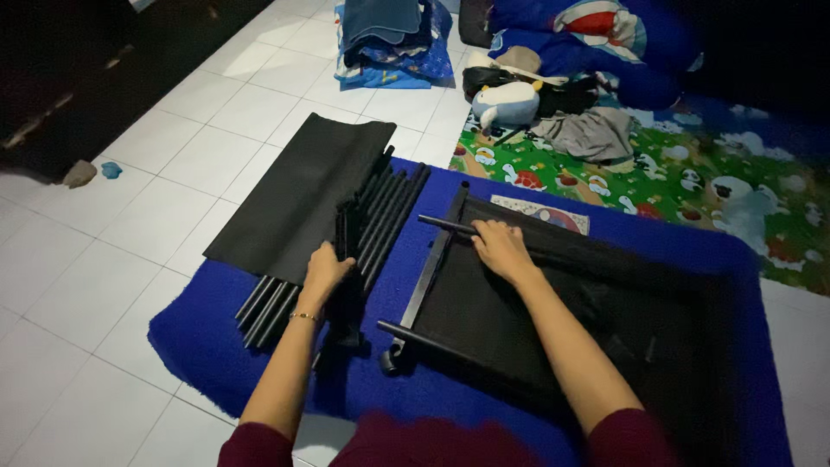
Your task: The person assembles a piece of furniture by inserting metal rods into a black fabric frame and securing them with connectors. They handle multiple rods and connectors, aligning and inserting them into the frame.
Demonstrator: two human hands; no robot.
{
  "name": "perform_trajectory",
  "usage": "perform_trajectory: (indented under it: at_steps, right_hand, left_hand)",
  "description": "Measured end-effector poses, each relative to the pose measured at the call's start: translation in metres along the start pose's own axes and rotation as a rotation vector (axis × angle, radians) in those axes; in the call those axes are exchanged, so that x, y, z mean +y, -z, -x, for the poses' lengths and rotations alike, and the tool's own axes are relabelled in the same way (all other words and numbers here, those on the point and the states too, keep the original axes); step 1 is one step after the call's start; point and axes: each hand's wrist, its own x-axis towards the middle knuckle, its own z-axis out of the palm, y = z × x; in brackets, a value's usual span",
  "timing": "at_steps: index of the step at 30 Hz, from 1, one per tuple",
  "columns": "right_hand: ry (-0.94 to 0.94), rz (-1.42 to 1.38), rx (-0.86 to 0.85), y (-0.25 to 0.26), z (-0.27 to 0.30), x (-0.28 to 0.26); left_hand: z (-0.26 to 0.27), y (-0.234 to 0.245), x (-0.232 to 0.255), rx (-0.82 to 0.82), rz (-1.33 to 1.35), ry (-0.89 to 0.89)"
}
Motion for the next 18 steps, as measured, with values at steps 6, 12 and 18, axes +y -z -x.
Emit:
perform_trajectory:
  at_steps: [6,12,18]
  right_hand:
    - [-0.087,0.045,-0.003,0.013,0.012,-0.007]
    - [-0.107,0.117,0.161,0.031,0.043,-0.003]
    - [-0.113,0.05,0.257,0.053,0.083,-0.001]
  left_hand:
    - [0.026,0.009,-0.007,-0.061,0.021,-0.111]
    - [0.008,0.023,-0.015,0.428,-0.139,-0.429]
    - [-0.045,0.014,-0.02,0.203,-0.336,-0.371]
